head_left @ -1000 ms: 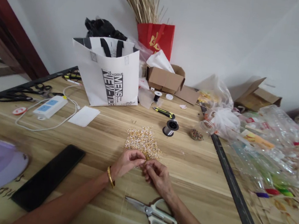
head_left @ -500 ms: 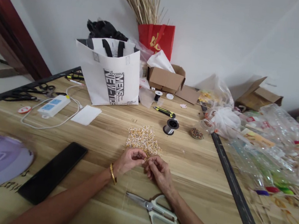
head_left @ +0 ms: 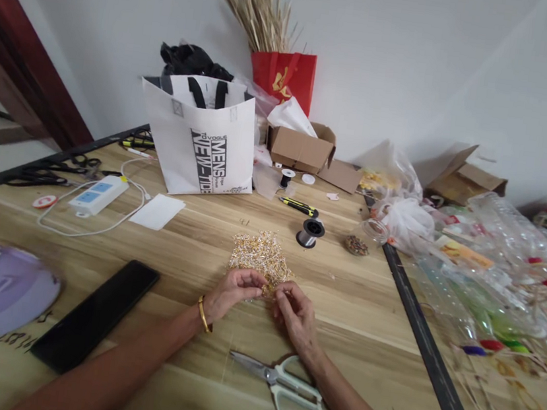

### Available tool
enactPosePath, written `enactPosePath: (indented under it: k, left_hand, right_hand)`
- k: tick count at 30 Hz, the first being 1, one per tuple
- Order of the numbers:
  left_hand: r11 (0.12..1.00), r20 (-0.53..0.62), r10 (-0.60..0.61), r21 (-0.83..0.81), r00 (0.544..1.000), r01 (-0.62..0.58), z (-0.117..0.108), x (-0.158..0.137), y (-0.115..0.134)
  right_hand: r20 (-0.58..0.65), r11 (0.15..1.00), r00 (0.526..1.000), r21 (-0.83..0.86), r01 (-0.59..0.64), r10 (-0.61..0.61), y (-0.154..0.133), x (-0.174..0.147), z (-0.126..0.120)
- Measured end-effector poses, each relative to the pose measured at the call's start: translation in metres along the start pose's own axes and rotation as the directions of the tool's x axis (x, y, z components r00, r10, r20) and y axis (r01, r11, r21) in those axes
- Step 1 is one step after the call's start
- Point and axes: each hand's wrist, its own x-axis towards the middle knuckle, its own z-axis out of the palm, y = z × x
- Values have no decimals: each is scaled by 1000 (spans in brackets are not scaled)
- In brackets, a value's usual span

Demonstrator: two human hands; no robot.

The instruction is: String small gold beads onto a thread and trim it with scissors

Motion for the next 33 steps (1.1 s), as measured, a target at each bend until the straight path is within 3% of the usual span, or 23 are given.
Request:
enactPosePath:
  k: [8, 15, 23, 28, 33]
  left_hand:
    - [999, 19, -19, -31, 1000, 20, -1, 1, -2]
    - [999, 62, 28, -19, 998, -27, -6, 1, -7]
    - [999, 69, 1, 44, 998, -4, -4, 0, -1]
    - [989, 76, -32, 148, 997, 21, -2, -1, 2]
    - [963, 111, 2, 267, 994, -32, -2, -1, 2]
  right_hand:
    - [-26, 998, 998, -39, 55, -56, 5, -1, -3]
    - [-74, 994, 997, 102, 44, -37, 3, -1, -3]
    - [-70, 966, 997, 257, -15, 34, 7, 3, -7]
    - [-74, 928, 997, 373, -8, 38, 11, 5, -7]
    - [-38, 871, 997, 490, -43, 70, 10, 6, -8]
